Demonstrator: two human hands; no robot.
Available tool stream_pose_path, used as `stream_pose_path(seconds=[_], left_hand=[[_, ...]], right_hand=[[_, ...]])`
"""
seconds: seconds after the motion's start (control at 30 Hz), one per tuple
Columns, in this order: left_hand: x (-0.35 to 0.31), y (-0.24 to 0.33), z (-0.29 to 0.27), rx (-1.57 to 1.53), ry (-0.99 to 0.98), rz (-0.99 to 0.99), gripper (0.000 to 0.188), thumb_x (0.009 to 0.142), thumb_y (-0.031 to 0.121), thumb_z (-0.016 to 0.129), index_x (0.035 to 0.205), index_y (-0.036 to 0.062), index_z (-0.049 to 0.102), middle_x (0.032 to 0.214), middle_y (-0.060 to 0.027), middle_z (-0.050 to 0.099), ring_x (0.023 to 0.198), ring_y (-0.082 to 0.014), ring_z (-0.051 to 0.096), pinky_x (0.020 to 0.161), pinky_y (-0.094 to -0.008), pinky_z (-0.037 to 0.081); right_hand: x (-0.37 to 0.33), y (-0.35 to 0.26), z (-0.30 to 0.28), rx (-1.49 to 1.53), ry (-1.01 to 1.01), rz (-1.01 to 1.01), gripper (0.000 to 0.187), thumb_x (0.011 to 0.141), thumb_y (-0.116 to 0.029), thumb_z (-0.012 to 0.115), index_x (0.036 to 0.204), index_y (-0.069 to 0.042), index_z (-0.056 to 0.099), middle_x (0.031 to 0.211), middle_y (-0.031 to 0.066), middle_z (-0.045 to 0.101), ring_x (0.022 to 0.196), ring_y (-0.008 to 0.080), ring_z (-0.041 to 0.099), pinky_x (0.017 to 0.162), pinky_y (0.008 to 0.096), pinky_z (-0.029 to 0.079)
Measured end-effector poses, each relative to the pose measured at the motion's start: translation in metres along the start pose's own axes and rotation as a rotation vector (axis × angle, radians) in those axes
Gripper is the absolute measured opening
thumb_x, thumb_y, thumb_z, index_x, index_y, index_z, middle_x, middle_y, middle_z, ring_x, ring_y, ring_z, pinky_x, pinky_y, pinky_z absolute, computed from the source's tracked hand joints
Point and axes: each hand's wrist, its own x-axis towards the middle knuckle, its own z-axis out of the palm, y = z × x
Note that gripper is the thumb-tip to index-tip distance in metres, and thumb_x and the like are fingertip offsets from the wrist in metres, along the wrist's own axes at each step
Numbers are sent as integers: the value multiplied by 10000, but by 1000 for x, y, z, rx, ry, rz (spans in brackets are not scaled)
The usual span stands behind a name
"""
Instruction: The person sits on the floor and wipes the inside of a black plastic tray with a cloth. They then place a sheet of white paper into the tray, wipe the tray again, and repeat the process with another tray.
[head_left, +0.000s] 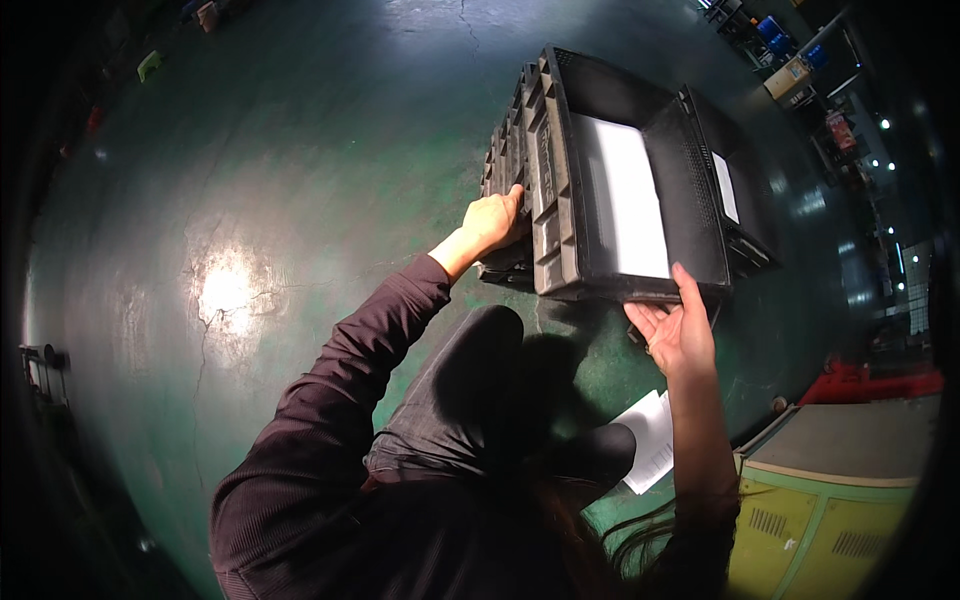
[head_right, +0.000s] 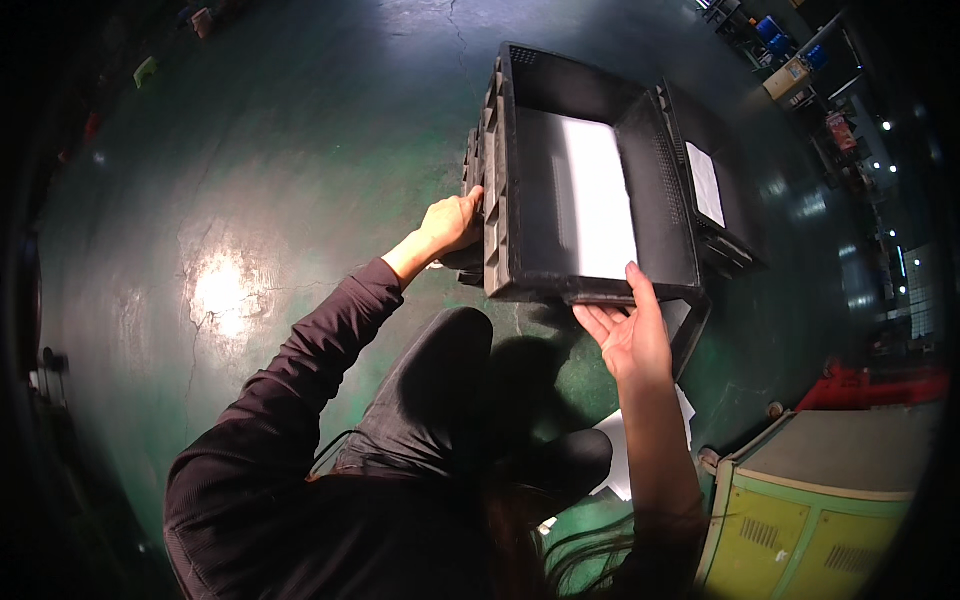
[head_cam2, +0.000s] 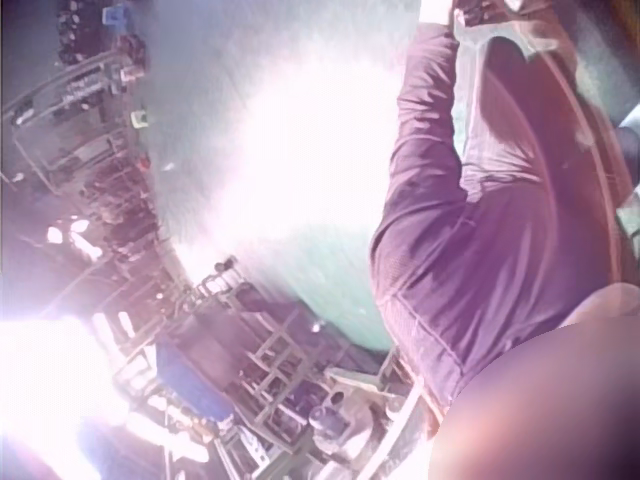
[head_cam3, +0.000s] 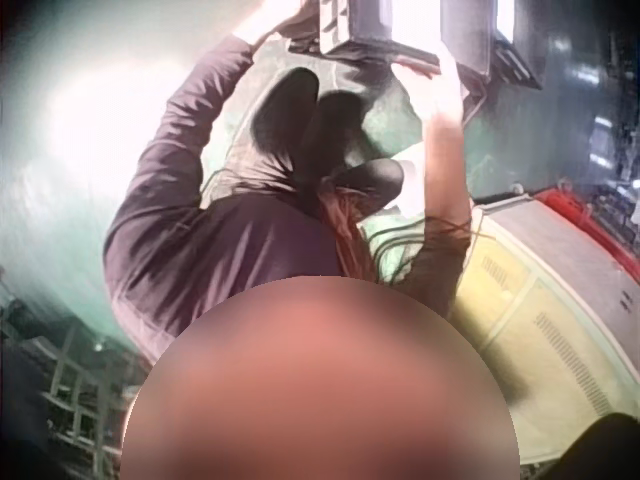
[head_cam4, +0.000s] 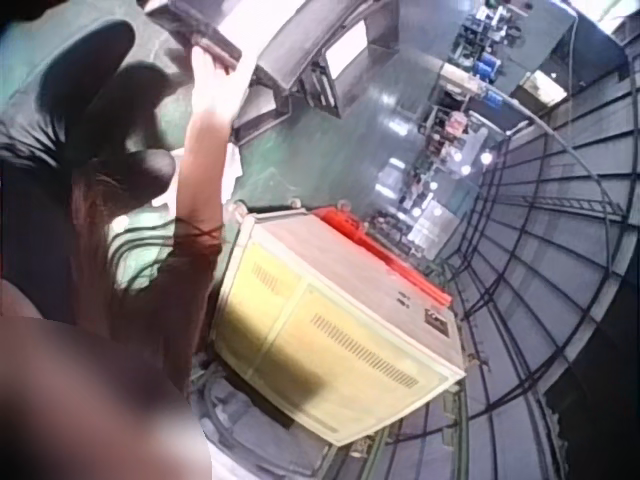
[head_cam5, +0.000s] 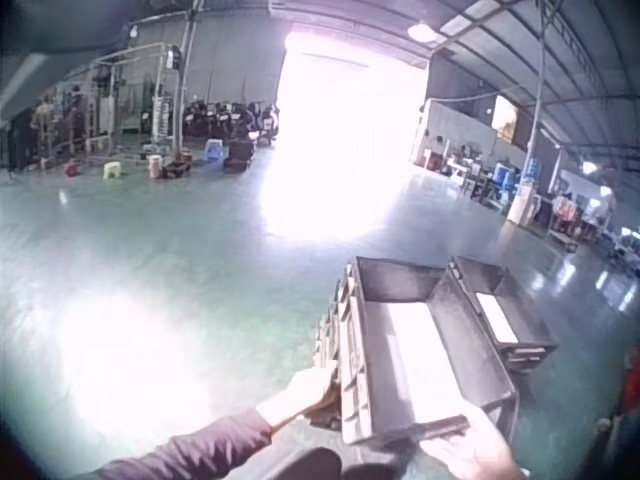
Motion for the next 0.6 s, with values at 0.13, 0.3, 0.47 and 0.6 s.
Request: stream_pose_path(seconds=[0.13, 0.3, 0.47, 0.6], left_hand=[[-3, -3, 9, -74, -4, -14, 460, 736, 261, 595, 1109, 44, 434, 786, -224, 622, 763, -383, 615, 679, -449, 492], [-5, -6, 10, -65, -28, -38, 489, 741, 325, 630, 1094, 52, 430, 788, -213, 625, 765, -383, 615, 668, -442, 494], [-4, -2, 7, -45, -69, -53, 513, 734, 331, 656, 1099, 62, 416, 795, -214, 624, 764, -382, 616, 659, -441, 497], [0, 1, 4, -25, -59, -37, 540, 739, 330, 654, 1128, 50, 405, 808, -217, 627, 787, -379, 618, 672, -446, 499]], right_hand=[[54, -14, 20, -106, -29, 5, 566, 802, -372, 645, 1069, 78, 432, 1043, 236, 533, 998, 363, 555, 804, 440, 524], [90, -22, 42, -94, 20, -27, 582, 778, -348, 680, 1069, 90, 430, 1038, 243, 499, 956, 364, 563, 744, 439, 554], [113, -30, 45, -97, -5, -71, 572, 762, -329, 700, 1060, 85, 439, 1015, 253, 498, 896, 369, 590, 713, 427, 568], [121, -33, 46, -78, 40, -76, 612, 732, -331, 730, 1107, 54, 437, 1055, 268, 477, 965, 408, 546, 740, 498, 541]])
